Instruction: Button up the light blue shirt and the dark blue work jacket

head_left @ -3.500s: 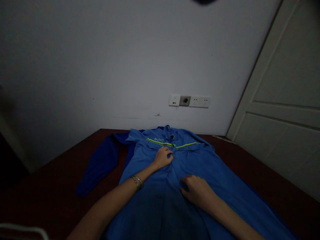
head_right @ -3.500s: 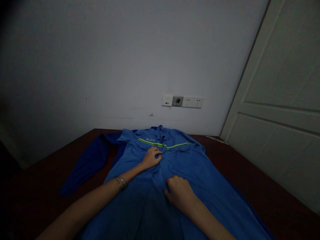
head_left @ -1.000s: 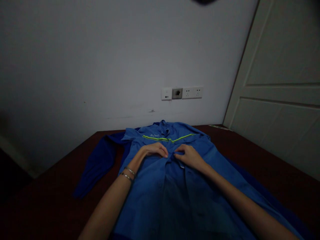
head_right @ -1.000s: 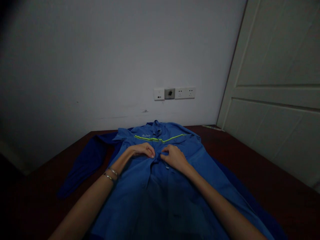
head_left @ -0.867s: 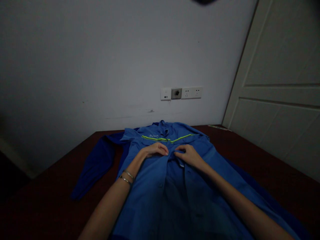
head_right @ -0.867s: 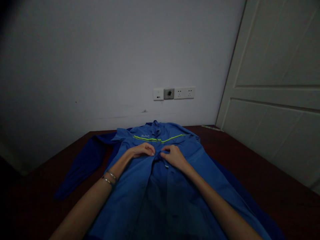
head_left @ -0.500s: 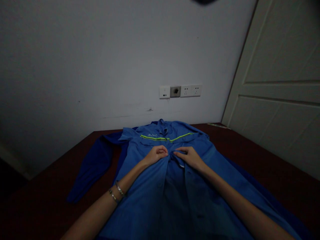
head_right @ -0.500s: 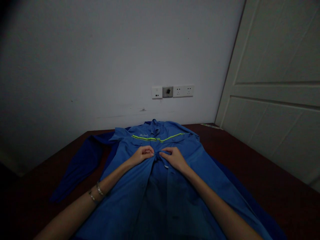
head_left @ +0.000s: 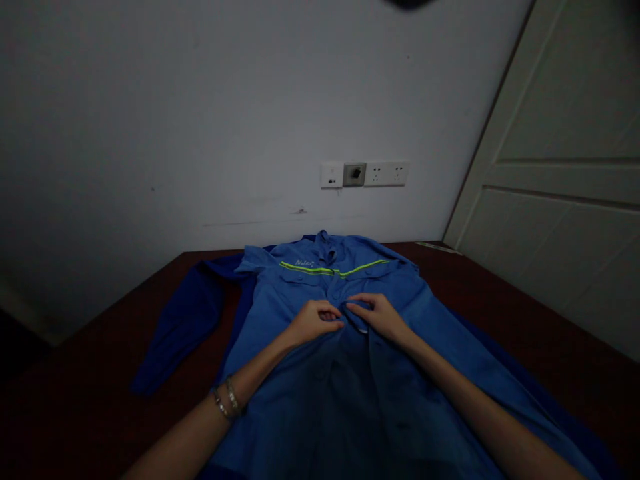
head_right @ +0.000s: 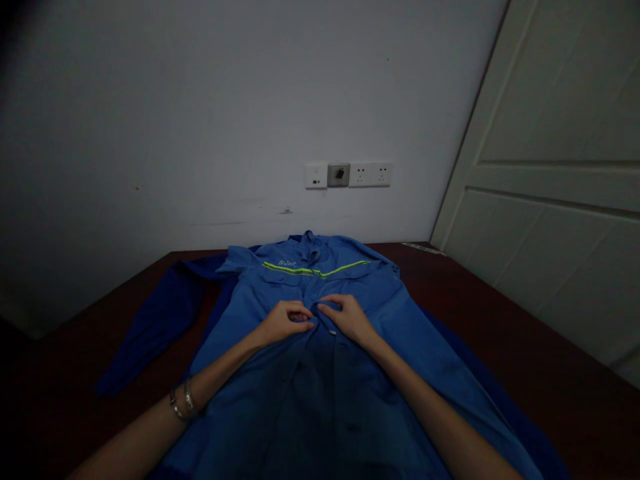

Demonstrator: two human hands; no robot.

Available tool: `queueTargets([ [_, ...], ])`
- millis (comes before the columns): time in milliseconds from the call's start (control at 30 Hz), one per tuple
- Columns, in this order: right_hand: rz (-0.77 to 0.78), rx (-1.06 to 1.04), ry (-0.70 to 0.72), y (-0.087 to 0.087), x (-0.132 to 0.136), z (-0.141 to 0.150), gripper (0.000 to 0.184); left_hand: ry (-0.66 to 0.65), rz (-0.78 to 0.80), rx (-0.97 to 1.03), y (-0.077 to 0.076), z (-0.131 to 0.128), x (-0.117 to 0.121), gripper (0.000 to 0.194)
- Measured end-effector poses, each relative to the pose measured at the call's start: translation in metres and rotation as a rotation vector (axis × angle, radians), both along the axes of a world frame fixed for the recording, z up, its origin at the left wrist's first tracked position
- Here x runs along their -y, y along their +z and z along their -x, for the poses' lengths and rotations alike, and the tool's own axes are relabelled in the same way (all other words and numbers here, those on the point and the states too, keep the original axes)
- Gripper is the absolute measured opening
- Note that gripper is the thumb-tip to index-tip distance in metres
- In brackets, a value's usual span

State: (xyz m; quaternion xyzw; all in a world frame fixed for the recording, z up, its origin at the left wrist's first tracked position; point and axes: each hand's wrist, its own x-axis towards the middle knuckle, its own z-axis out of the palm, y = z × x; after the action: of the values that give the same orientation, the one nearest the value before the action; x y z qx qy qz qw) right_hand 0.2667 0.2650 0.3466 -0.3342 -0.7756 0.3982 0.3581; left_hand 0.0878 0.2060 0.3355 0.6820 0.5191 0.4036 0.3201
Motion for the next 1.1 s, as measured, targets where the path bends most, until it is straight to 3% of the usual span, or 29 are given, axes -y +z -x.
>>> queueTargets([
  [133,0.028,0.010,0.011,-0.001,0.001,-0.001,0.022,-0.030,-0.038,-0.051,0.003,0.001,0.001,0.017],
  [333,0.041,0.042,-0.020,0.003,0.002,-0.004,0.022,0.098,0.074,0.078,-0.003,0.000,-0.005,0.019],
  [600,0.030,0.029,-0.026,0.000,-0.001,-0.005,0.023,0.166,0.009,0.103,-0.006,-0.005,-0.004,0.018],
  [667,-0.016,0.023,-0.038,0.000,0.002,-0.004,0.024,0.184,0.004,0.075,-0.005,-0.006,-0.003,0.018],
  [867,-0.360,-0.061,-0.182,0.012,0.012,-0.007,0.026,0.193,-0.052,-0.023,-0.001,-0.009,0.002,0.014],
  [1100,-0.447,0.013,-0.143,0.010,0.011,-0.007,0.024,0.224,-0.067,-0.017,0.001,-0.013,0.005,0.015],
])
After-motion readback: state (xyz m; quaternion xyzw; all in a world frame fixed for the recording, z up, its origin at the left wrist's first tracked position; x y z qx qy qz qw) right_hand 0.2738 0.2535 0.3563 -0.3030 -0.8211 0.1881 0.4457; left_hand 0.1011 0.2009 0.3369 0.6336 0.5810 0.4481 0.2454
